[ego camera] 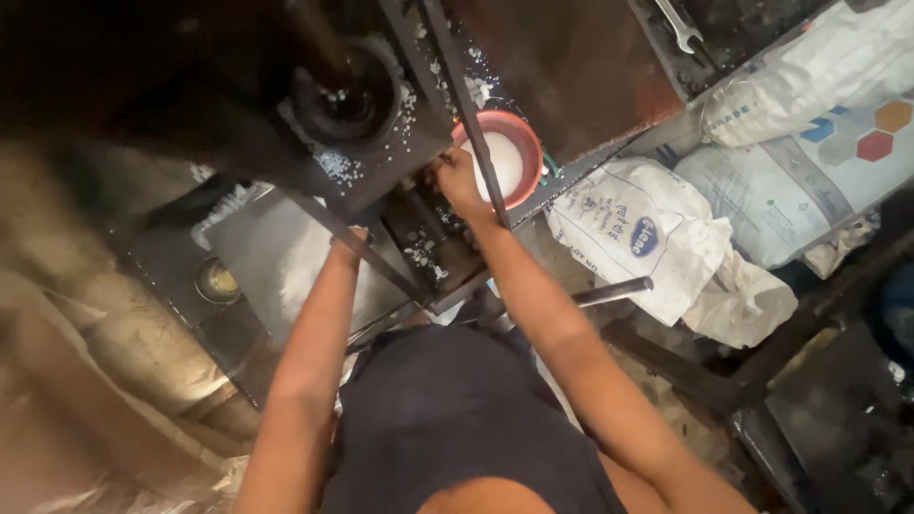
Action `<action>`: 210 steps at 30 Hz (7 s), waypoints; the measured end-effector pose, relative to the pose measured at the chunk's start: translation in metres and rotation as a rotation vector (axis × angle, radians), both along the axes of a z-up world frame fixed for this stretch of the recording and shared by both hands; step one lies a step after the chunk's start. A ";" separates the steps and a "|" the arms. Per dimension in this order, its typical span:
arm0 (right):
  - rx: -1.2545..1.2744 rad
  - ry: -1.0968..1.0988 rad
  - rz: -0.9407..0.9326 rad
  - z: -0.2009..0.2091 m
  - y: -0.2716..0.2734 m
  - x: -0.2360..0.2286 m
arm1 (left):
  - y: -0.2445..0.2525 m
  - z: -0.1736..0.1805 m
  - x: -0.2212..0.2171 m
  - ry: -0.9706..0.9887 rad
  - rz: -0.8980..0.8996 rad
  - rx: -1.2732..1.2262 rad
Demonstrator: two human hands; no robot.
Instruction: The person repeatedly places a rectangular block into a machine hopper and turns a crank to process the material. The person wears a glove on the left hand and uses both hands to handle the block and operate the crank.
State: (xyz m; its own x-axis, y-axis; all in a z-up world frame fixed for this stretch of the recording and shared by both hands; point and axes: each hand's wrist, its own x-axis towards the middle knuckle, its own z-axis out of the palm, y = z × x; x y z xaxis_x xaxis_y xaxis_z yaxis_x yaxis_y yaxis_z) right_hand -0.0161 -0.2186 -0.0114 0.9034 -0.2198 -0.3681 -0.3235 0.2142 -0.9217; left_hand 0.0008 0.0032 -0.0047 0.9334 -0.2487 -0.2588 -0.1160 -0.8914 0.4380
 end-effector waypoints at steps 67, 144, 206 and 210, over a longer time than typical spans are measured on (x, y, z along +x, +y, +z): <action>-1.023 -0.429 0.248 0.149 0.013 -0.151 | 0.017 0.052 -0.053 -0.332 0.084 -0.651; -0.191 0.012 0.550 0.091 0.198 -0.131 | 0.165 0.085 -0.130 -0.257 0.431 -0.322; -0.968 -0.540 0.193 0.160 0.038 -0.161 | 0.043 0.015 -0.157 0.094 0.428 -0.597; -1.052 -0.631 0.112 0.133 0.011 -0.153 | 0.017 0.050 -0.069 -0.380 0.300 -0.493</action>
State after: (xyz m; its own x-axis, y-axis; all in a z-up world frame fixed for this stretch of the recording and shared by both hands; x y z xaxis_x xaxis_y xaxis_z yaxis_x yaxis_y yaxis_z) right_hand -0.1689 -0.2078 0.1213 0.8919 -0.0557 0.4488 0.2717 -0.7274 -0.6301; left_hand -0.0683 0.0203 0.0453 0.9837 0.0303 0.1771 -0.1211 -0.6164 0.7781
